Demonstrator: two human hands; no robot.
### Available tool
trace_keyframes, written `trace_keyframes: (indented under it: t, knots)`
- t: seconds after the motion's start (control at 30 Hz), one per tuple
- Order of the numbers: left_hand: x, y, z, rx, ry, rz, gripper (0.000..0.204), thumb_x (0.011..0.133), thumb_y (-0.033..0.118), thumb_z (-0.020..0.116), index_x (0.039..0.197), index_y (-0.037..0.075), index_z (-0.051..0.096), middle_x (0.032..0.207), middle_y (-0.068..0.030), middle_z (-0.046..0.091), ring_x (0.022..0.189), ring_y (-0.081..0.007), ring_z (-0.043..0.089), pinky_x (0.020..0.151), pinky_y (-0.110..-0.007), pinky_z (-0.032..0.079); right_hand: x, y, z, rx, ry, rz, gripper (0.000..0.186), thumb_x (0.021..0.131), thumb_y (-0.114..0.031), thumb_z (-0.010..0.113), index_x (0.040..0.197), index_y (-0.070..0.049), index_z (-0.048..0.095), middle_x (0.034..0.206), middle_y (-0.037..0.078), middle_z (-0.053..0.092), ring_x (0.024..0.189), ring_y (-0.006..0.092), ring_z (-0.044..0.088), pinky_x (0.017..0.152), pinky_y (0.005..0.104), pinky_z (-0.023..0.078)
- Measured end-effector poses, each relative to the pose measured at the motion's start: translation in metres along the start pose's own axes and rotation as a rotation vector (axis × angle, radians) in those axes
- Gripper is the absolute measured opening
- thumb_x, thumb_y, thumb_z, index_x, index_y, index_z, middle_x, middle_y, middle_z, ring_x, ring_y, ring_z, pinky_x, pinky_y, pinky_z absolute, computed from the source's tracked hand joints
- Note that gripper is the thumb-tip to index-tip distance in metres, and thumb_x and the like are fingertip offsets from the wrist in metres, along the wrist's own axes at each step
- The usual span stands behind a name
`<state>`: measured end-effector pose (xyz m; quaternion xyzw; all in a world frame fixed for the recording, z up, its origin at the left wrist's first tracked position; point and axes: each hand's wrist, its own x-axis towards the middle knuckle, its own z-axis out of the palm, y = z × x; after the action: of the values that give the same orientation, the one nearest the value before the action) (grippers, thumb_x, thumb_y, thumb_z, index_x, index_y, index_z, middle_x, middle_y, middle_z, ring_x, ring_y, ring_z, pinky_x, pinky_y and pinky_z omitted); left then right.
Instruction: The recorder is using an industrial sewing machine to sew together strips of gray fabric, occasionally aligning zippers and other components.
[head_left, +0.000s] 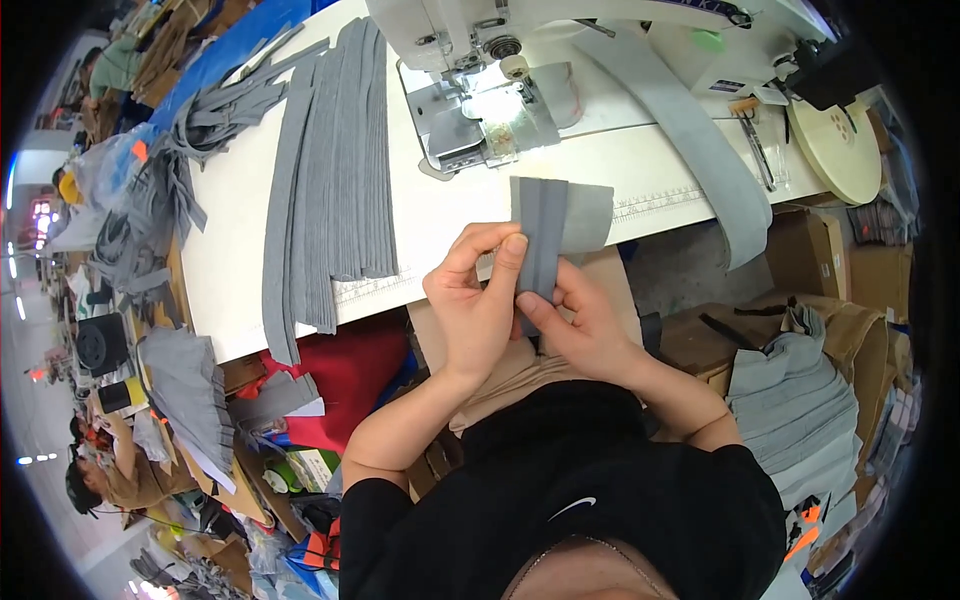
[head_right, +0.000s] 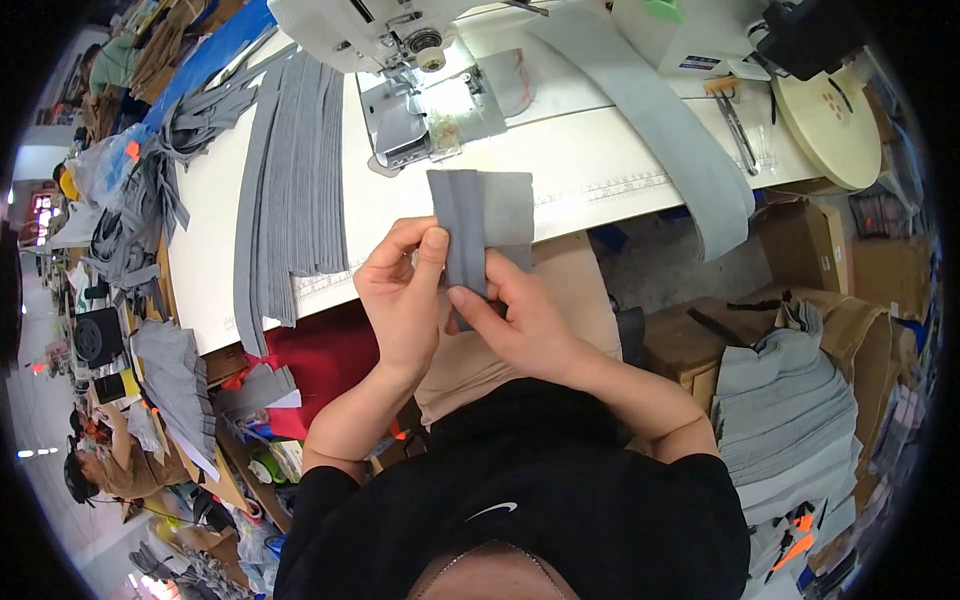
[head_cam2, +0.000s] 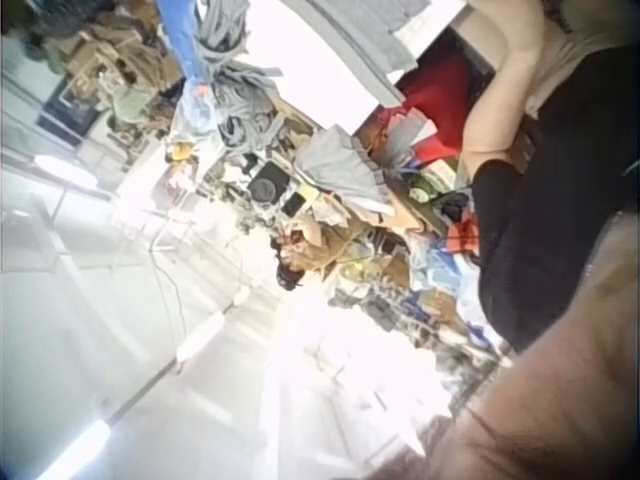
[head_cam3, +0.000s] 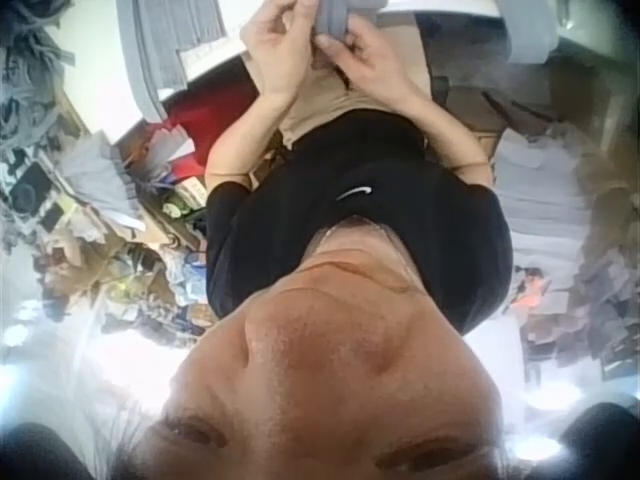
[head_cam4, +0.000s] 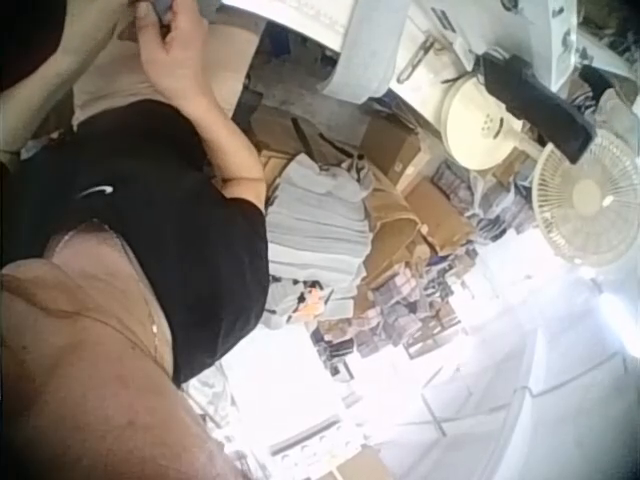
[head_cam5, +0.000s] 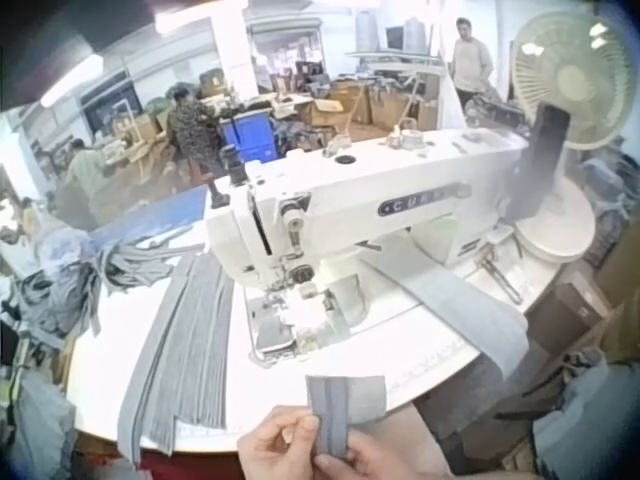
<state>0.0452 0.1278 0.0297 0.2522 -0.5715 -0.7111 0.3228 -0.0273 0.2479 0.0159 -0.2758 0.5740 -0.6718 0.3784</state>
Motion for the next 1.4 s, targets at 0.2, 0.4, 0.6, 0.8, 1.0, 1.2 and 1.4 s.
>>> trace_keyframes:
  t: [0.2,0.4,0.6,0.8,1.0,1.2,1.4]
  knots:
    - [-0.002,-0.008,0.003,-0.065,-0.014,0.046,0.013,0.098,0.001,0.072,0.109,-0.006,0.074,0.105,-0.0064,0.072,0.091,-0.0081,0.063,0.081,-0.022,0.053,-0.001,-0.010,-0.024,-0.778,-0.022,-0.183,0.020,0.093,-0.016,0.076,0.107,-0.005,0.067,0.079,0.009,0.062,0.073,0.0261,0.062,0.065,0.0378,0.049]
    - [-0.009,-0.009,0.011,-0.062,-0.051,0.011,0.017,0.097,-0.001,0.072,0.114,-0.006,0.073,0.104,-0.0059,0.072,0.093,-0.0080,0.064,0.083,-0.022,0.053,0.032,-0.054,-0.035,-0.726,0.300,-0.460,0.017,0.090,-0.016,0.078,0.097,-0.004,0.068,0.082,0.008,0.065,0.071,0.0234,0.058,0.064,0.0352,0.048]
    - [0.005,-0.005,0.015,-0.246,-0.068,-0.097,0.018,0.099,0.004,0.073,0.115,-0.005,0.072,0.098,-0.0022,0.071,0.086,-0.0048,0.062,0.076,-0.020,0.050,0.040,-0.055,-0.040,-0.728,0.236,-0.474,0.011,0.090,-0.011,0.076,0.093,-0.003,0.069,0.082,0.008,0.067,0.073,0.0229,0.059,0.067,0.0345,0.047]
    - [0.016,-0.017,0.005,-0.262,-0.106,-0.152,0.020,0.100,0.008,0.072,0.115,-0.005,0.072,0.093,0.0002,0.071,0.080,-0.0034,0.059,0.073,-0.019,0.046,0.043,-0.062,-0.049,-0.758,0.152,-0.414,0.012,0.089,-0.013,0.077,0.091,-0.003,0.071,0.079,0.006,0.067,0.073,0.0215,0.059,0.073,0.0348,0.046]
    - [0.017,-0.014,0.003,-0.307,-0.108,-0.248,0.021,0.100,0.012,0.073,0.114,-0.004,0.073,0.094,-0.0011,0.072,0.078,-0.0045,0.060,0.074,-0.020,0.050,0.047,-0.061,-0.047,-0.563,0.163,-0.267,0.017,0.090,-0.015,0.078,0.087,-0.001,0.068,0.079,0.007,0.068,0.072,0.0181,0.059,0.071,0.0325,0.047]
    - [0.018,-0.017,-0.002,-0.332,-0.130,-0.230,0.023,0.098,0.009,0.075,0.116,-0.004,0.073,0.096,-0.0024,0.073,0.081,-0.0061,0.064,0.077,-0.021,0.052,0.051,-0.058,-0.045,-0.550,0.163,-0.302,0.018,0.089,-0.013,0.076,0.084,0.001,0.065,0.076,0.008,0.067,0.066,0.0166,0.059,0.063,0.0304,0.048]
    - [0.018,-0.017,0.002,-0.305,-0.098,-0.219,0.020,0.095,0.002,0.076,0.114,-0.004,0.075,0.098,-0.0049,0.075,0.084,-0.0060,0.064,0.077,-0.020,0.051,0.050,-0.059,-0.044,-0.669,0.142,-0.300,0.019,0.089,-0.015,0.077,0.082,-0.002,0.066,0.075,0.005,0.066,0.074,0.0178,0.059,0.077,0.0336,0.045]
